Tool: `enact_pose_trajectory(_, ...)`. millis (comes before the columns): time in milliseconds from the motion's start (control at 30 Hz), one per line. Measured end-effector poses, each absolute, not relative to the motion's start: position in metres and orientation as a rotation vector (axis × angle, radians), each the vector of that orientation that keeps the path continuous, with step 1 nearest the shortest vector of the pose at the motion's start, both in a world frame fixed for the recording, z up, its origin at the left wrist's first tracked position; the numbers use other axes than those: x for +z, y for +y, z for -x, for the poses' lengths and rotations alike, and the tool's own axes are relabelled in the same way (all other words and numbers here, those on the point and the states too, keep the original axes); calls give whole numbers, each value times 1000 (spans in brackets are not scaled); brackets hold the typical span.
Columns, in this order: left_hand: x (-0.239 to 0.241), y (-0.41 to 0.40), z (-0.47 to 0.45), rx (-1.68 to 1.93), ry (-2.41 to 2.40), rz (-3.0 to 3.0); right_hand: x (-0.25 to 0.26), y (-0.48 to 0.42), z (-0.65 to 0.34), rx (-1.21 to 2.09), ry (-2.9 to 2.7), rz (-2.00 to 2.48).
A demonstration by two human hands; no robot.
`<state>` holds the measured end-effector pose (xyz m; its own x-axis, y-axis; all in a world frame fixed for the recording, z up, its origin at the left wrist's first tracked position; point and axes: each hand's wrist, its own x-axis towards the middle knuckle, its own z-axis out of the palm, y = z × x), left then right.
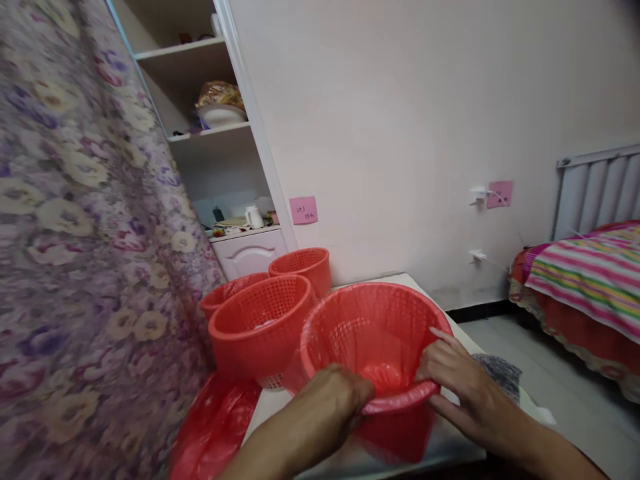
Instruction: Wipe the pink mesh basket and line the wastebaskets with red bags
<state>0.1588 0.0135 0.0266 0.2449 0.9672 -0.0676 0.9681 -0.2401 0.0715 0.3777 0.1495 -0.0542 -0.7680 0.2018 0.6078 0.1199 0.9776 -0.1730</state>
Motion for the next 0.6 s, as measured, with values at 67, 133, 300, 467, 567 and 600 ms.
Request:
enact_pose_trajectory(67,22,9,-151,96,1867,-2402,-57,150,-382,174,-2427,216)
enact_pose_trajectory(133,16,0,-139,257,1842,-2386,-63,151,-390,212,-2357,240)
enact_pose_trajectory(300,-15,-14,-103,1209,1964,-2053,-92,166,-401,648,-1770,662)
enact_pose_trajectory(467,-84,17,-88,1603,1876,-1572,-133,173,-357,1113,-1317,693)
enact_pose_trajectory(567,-133,27,-90,1448,1853,-1570,-173,166,-334,1214,-1383,706)
enact_pose_trajectory(600,-148,26,-91,1370,1855,-1575,-189,164,-330,1250,-1360,741)
